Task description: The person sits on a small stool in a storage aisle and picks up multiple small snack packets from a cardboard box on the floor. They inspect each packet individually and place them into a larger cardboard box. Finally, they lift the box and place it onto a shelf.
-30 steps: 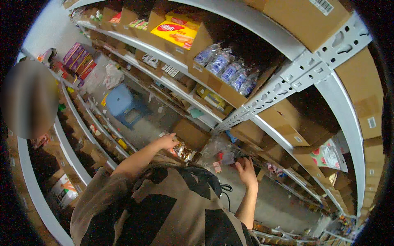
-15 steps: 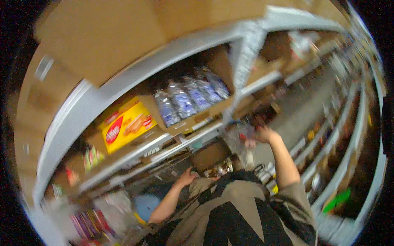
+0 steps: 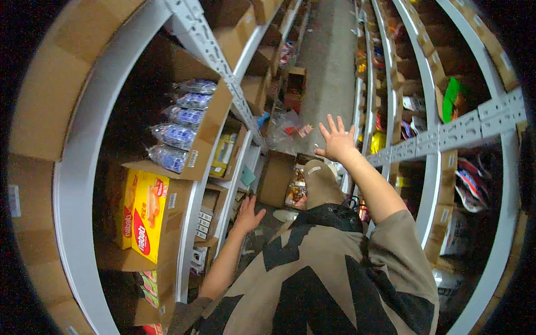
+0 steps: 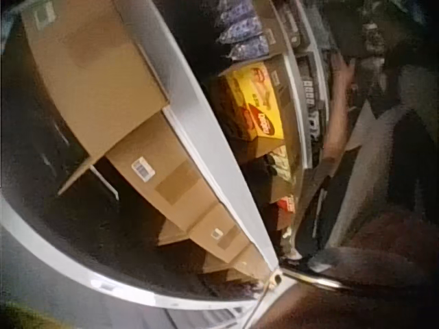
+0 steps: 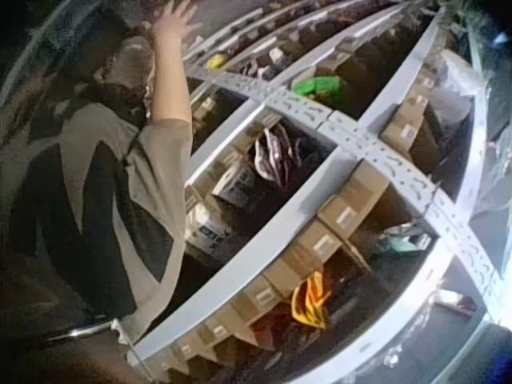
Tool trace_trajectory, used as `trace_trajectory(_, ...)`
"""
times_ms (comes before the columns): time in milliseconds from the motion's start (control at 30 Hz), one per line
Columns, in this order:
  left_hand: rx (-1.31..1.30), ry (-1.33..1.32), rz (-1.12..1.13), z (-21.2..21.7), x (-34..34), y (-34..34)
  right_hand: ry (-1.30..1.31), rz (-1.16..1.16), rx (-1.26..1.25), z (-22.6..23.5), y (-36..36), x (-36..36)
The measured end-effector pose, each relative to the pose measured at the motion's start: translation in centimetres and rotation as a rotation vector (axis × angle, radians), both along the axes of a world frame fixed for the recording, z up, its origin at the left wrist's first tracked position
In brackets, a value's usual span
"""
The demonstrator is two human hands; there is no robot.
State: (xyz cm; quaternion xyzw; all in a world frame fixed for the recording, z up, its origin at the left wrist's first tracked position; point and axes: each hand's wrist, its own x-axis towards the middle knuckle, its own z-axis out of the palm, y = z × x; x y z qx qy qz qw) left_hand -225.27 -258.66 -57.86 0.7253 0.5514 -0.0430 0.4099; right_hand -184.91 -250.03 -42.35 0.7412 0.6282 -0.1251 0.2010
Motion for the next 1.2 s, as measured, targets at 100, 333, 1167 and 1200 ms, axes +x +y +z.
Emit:
trace_trajectory(100, -0.128, -0.152, 0.031, -0.1, 1.0, 2.0, 0.262, -0.131, 0.056, -3.7, -3.0, 1.9)
trace_trajectory(333, -1.242, -1.851, 0.739, 8.8, 2.7, 3.2, 2.702, -0.986, 0.229, 3.8, -8.8, 2.4)
trace_trajectory(1167, -0.056, -0.42, 0.183, 1.8, 6.9, -7.1, 0.694, -0.452, 0.218, -12.8, -24.7, -1.5)
trace_trajectory(1200, 0.462, -0.097, -0.152, 2.0, 7.3, -8.2, 0.122, -0.273, 0.197, -10.7, -24.4, -3.0)
